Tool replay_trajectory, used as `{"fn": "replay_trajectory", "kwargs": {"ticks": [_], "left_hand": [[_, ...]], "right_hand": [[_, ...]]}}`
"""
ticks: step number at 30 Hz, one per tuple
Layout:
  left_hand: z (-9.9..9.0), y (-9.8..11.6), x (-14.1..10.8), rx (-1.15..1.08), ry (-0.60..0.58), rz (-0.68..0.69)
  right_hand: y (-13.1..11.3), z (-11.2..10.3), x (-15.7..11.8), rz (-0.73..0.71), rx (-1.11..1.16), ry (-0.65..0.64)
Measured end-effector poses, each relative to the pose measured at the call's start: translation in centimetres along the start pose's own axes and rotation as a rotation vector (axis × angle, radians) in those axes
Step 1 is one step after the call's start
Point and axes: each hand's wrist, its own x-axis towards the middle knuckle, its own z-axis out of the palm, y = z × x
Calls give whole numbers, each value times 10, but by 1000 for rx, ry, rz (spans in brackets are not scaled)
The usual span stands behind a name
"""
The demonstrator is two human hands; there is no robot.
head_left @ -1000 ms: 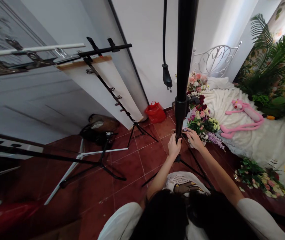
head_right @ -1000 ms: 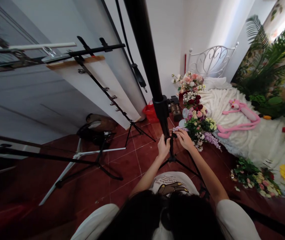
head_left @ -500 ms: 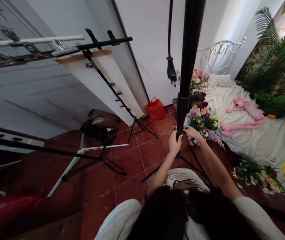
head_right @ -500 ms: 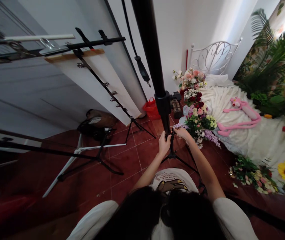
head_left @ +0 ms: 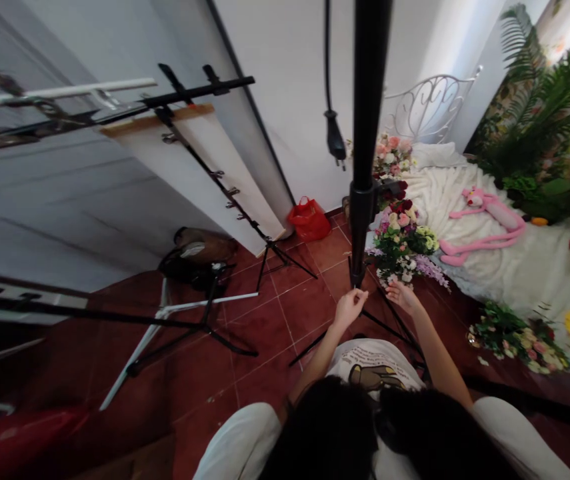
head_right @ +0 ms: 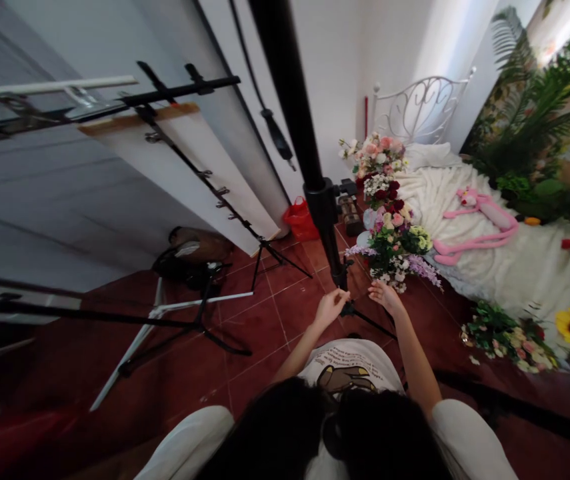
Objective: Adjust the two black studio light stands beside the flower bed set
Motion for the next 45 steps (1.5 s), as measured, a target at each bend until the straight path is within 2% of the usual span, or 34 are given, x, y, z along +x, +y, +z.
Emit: {"fn": "replay_trajectory", "kwargs": {"ticks": [3, 7, 12, 16, 20, 24, 29, 31, 32, 34, 36, 38, 39, 41, 45], "left_hand": [[34, 5, -1, -12, -319, 84], [84, 34, 5, 4, -623, 252], [149, 78, 1, -6, -941, 441], [201, 110, -22, -68, -1123, 596], [245, 141, -51, -259, -1217, 669], [280, 160, -77, -369, -1291, 652], [302, 162, -92, -330, -1265, 599], [306, 158, -93, -316, -1263, 586], [307, 157, -94, -311, -1255, 585], [309, 153, -94, -307, -1239, 595], [311, 150, -94, -304, -1236, 601], [312, 148, -94, -297, -1237, 593], [313, 147, -94, -296, -1236, 588], [314, 146, -94, -305, -1233, 587], [314, 146, -95, -344, -1258, 581]], "right_hand": [[44, -41, -27, -7, 155, 121], [98, -86, -73, -58, 371, 329], [141, -119, -143, -208, 676, 626], [156, -127, -194, -368, 851, 766], [155, -128, -229, -525, 1035, 754], [143, -125, -250, -627, 1102, 723], [128, -125, -263, -662, 1208, 677], [125, -126, -264, -662, 1206, 719], [124, -126, -265, -672, 1163, 779], [124, -125, -266, -713, 968, 994], [125, -122, -268, -739, 615, 1268], [122, -118, -274, -704, 220, 1450], [119, -116, -279, -686, 67, 1495], [103, -112, -291, -725, -91, 1534], [36, -104, -324, -1040, -200, 1549]]}}
